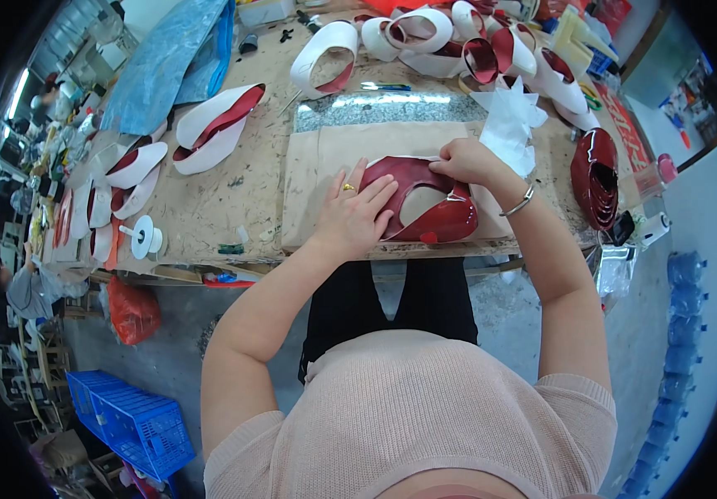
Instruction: The recorder is assembling components of high-heeled shoes, applying adhesive strips and fitting upper materials to soles or forms.
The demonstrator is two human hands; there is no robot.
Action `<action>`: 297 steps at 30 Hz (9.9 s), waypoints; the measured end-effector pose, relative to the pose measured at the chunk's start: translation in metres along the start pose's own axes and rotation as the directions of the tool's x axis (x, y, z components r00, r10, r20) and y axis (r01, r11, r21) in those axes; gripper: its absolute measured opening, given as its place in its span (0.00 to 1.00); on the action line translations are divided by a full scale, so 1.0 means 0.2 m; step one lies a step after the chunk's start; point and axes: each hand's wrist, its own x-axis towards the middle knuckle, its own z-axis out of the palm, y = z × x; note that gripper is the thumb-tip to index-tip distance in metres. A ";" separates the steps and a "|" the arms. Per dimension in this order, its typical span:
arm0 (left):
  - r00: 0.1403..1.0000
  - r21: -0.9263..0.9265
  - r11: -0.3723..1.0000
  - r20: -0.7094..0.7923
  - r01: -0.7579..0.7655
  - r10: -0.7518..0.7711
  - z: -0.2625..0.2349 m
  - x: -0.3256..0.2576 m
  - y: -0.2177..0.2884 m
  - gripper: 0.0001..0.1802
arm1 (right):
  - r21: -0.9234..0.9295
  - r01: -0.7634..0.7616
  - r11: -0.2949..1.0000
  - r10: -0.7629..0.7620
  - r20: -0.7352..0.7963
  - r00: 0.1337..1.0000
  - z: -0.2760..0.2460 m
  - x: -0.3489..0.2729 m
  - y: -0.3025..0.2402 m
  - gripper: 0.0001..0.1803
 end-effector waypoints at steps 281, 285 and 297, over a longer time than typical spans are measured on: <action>0.935 -0.191 0.971 -0.295 0.146 -0.198 -0.07 -0.20 -0.16 0.32 | 0.195 0.527 0.827 -0.144 -0.833 0.534 0.24 -0.25 -0.49 0.08; 0.984 -0.170 0.979 -0.112 0.115 -0.135 -0.02 -0.02 0.02 0.36 | 0.264 0.229 0.937 0.169 -0.916 0.365 0.05 -0.24 0.07 0.05; 0.987 -0.657 0.745 -0.010 0.115 -0.161 0.36 1.22 0.20 0.33 | 0.534 0.123 0.836 0.491 -0.830 0.264 0.03 0.03 0.62 0.10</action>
